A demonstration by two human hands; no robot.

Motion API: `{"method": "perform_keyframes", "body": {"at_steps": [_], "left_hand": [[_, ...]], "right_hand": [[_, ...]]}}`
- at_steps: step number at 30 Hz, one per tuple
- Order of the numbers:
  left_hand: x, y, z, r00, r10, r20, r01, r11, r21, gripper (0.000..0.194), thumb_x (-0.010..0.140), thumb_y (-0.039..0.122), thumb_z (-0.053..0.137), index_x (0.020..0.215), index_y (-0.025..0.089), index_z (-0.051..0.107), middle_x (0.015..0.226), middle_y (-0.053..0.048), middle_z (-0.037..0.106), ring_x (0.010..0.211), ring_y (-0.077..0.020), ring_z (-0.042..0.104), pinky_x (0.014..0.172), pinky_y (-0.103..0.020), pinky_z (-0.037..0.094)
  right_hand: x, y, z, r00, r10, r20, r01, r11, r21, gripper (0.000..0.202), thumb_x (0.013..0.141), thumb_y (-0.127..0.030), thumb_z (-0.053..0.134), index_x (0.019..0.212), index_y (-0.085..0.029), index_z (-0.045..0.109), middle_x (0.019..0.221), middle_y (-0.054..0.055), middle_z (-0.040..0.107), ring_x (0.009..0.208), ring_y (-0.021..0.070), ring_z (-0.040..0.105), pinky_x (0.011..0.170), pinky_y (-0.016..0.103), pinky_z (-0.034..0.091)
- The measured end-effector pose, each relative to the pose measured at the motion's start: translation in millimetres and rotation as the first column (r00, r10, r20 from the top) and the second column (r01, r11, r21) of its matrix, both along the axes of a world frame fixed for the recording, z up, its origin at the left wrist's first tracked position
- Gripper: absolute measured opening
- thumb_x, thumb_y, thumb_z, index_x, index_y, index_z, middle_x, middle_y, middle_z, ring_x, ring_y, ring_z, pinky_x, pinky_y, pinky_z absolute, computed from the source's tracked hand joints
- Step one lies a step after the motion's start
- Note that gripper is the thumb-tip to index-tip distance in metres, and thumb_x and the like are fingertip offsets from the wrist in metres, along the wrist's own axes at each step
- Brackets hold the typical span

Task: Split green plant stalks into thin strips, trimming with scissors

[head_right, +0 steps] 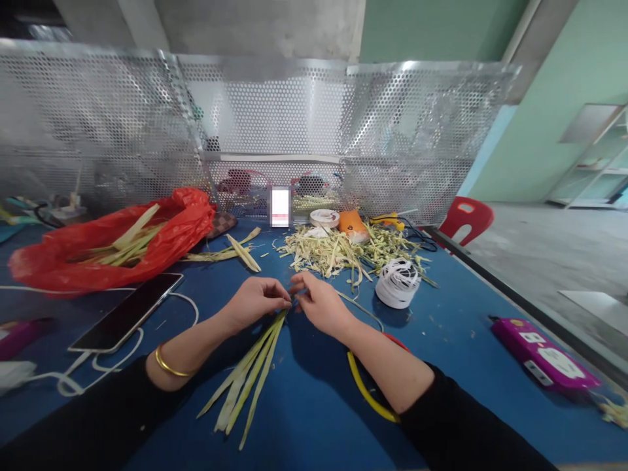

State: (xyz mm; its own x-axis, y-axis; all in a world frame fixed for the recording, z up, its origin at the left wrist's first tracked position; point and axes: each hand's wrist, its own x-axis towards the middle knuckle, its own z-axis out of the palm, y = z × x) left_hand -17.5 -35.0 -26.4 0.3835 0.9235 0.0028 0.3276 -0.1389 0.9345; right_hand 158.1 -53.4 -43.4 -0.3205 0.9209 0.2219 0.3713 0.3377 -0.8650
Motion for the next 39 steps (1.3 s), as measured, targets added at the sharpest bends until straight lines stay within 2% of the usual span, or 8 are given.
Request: {"method": "perform_keyframes", "body": {"at_steps": [3,8,11,15,23,28,33,39], "left_hand": [[-2,0,-1.3,0.996,-0.034,-0.084,0.044,0.993,0.114,0.006,0.063,0.021,0.066,0.062,0.015,0.068,0.059,-0.001,0.066,0.057,-0.0133,0.056,0.058,-0.024,0.04],[0,-6,0.5,0.962,0.045,-0.271,0.035,0.958,0.285,0.011,0.067,0.018,0.06,0.068,0.018,0.071,0.065,-0.001,0.07,0.063,-0.0152,0.06,0.059,-0.023,0.04],[3,-12,-0.3,0.913,0.151,-0.378,0.014,0.916,0.401,0.018,0.068,0.016,0.056,0.072,0.021,0.072,0.068,0.0,0.072,0.066,-0.0157,0.062,0.059,-0.023,0.038],[7,-17,-5.8,0.852,0.232,-0.47,0.054,0.853,0.519,0.019,0.073,0.016,0.055,0.079,0.024,0.071,0.078,0.001,0.074,0.073,-0.0168,0.065,0.063,-0.024,0.039],[8,-19,-9.9,0.727,0.341,-0.596,0.151,0.767,0.623,0.013,0.082,0.023,0.053,0.084,0.021,0.066,0.078,-0.003,0.072,0.073,-0.0196,0.065,0.061,-0.027,0.038],[6,-18,-11.7,0.769,0.325,-0.551,0.179,0.718,0.672,0.015,0.084,0.021,0.053,0.079,0.022,0.067,0.077,-0.002,0.071,0.075,-0.0178,0.065,0.063,-0.026,0.039],[6,-19,-12.9,0.833,0.323,-0.449,0.148,0.652,0.744,0.013,0.084,0.019,0.055,0.076,0.021,0.065,0.083,-0.001,0.069,0.078,-0.0147,0.063,0.066,-0.024,0.04],[7,-20,-11.8,0.881,0.321,-0.348,0.073,0.633,0.77,0.008,0.082,0.02,0.06,0.075,0.02,0.063,0.081,0.001,0.067,0.075,-0.0124,0.061,0.064,-0.023,0.039]], "right_hand": [[-2,-1,-1.0,0.993,0.076,0.095,-0.077,0.997,0.007,0.025,0.079,-0.005,0.043,0.096,-0.021,0.052,0.083,0.001,0.066,0.06,0.0116,0.062,0.062,0.025,0.048],[-1,-3,1.2,0.977,0.021,0.213,-0.033,0.998,0.052,0.02,0.083,-0.01,0.044,0.097,-0.021,0.054,0.075,0.0,0.068,0.066,0.0141,0.066,0.066,0.026,0.047],[0,-2,1.1,0.973,-0.004,0.232,-0.005,0.999,0.037,0.02,0.083,-0.01,0.045,0.099,-0.02,0.054,0.075,0.001,0.069,0.067,0.0147,0.067,0.066,0.025,0.047],[1,-1,0.0,0.964,-0.042,0.263,0.019,0.996,0.091,0.018,0.084,-0.011,0.046,0.098,-0.02,0.054,0.075,0.001,0.07,0.069,0.0163,0.067,0.066,0.026,0.047],[-2,-4,-0.4,0.981,0.002,0.192,-0.014,0.998,0.061,0.016,0.083,-0.012,0.044,0.089,-0.021,0.056,0.072,0.0,0.07,0.066,0.015,0.067,0.067,0.026,0.048],[0,-1,-3.3,0.994,0.008,0.107,-0.014,0.998,0.055,0.02,0.081,-0.013,0.044,0.093,-0.021,0.059,0.076,0.001,0.07,0.066,0.0154,0.067,0.068,0.027,0.049],[1,3,-3.5,0.999,0.022,0.043,-0.021,0.999,-0.039,0.021,0.075,-0.014,0.048,0.085,-0.019,0.065,0.069,0.0,0.066,0.061,0.0164,0.066,0.065,0.028,0.049],[1,5,-6.9,0.99,-0.014,-0.139,-0.008,0.989,-0.151,0.014,0.066,-0.018,0.056,0.075,-0.017,0.067,0.065,-0.001,0.063,0.055,0.0133,0.06,0.06,0.026,0.046]]}}
